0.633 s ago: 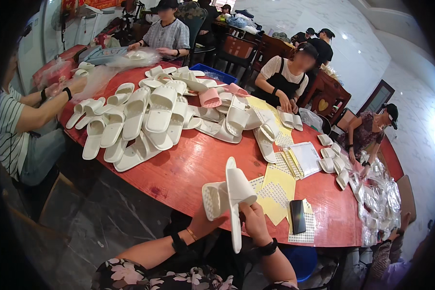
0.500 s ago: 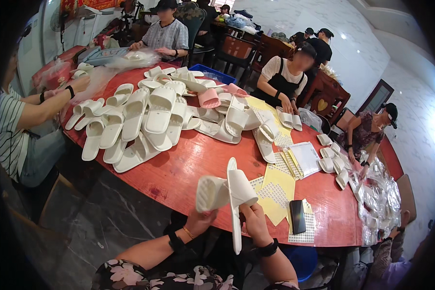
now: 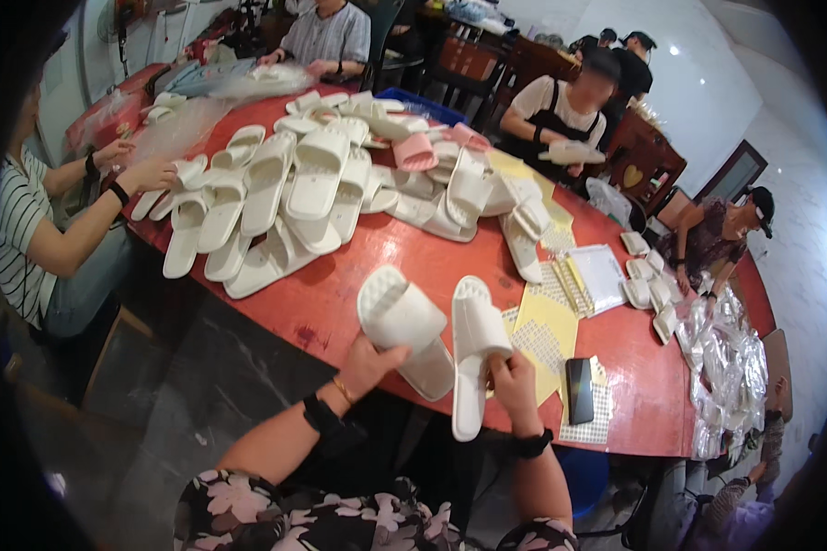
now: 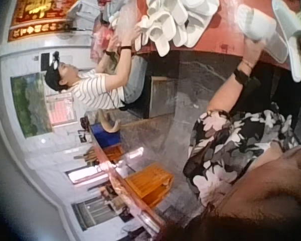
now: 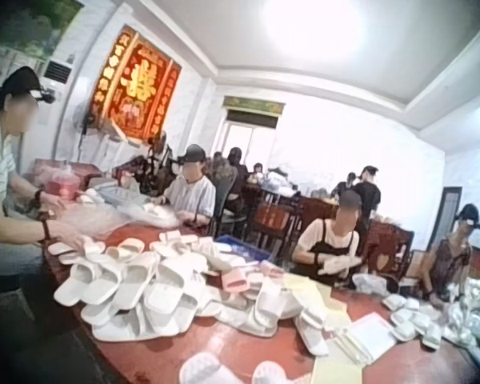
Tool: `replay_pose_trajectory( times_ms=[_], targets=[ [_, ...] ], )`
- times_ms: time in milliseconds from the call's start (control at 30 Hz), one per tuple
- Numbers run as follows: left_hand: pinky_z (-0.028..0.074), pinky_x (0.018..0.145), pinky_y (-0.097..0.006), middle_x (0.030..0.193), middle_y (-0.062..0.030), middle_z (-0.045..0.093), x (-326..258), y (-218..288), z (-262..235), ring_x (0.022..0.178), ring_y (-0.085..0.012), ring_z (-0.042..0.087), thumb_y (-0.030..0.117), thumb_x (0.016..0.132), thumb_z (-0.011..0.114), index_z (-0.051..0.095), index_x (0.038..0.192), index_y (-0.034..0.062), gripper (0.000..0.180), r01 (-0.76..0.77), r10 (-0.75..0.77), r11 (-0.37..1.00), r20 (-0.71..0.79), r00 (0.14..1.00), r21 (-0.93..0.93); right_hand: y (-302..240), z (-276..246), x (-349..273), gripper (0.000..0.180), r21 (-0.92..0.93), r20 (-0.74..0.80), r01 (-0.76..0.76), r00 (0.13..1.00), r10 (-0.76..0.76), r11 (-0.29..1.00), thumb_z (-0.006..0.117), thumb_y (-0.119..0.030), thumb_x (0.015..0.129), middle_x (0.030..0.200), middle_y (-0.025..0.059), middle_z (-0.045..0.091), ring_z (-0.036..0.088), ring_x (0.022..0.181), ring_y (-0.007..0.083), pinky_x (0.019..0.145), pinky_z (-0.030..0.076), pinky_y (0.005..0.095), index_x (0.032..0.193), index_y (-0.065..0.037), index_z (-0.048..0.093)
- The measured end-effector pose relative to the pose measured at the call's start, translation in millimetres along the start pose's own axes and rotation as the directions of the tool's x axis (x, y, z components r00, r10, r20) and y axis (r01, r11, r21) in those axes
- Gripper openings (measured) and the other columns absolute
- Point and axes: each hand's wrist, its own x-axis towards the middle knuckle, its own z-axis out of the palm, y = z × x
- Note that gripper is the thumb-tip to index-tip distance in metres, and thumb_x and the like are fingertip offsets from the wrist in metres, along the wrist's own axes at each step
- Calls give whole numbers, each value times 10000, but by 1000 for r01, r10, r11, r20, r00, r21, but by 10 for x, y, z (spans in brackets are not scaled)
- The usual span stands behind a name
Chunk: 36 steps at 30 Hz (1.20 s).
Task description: Checking and sorting pairs of white hotel-style slippers or sandals at a manufacturing or processing table.
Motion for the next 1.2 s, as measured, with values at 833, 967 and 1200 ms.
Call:
replay_pose_trajectory(
  times_ms=[833, 967, 1200],
  targets=[
    [445, 989, -400, 1248, -186, 557, 385, -352, -48, 1092, -347, 559, 139, 787, 722, 549, 1272, 8, 531, -213, 445, 388, 20, 895, 897, 657, 359, 433, 155, -554, -157, 105, 961, -227, 826, 594, -145, 864, 867, 204, 648, 638, 779, 389, 701, 515, 475, 912, 2, 609],
    [438, 977, -412, 1243, -153, 566, 237, -274, 10, 1120, -335, 542, 145, 793, 715, 599, 1214, 38, 449, -436, 406, 431, 262, 876, 790, 609, 376, 220, 110, -449, -154, 212, 938, -309, 868, 614, -93, 850, 903, 154, 629, 632, 785, 354, 691, 514, 443, 932, -21, 633],
    [410, 966, -423, 1232, -83, 573, 140, -478, 276, 1157, -283, 503, 318, 784, 733, 624, 1162, 63, 469, -547, 255, 324, 486, 836, 772, 635, 509, 165, 87, -428, 62, 370, 922, -382, 824, 671, -117, 842, 851, 120, 601, 627, 763, 326, 662, 515, 417, 925, -99, 688]
  ],
)
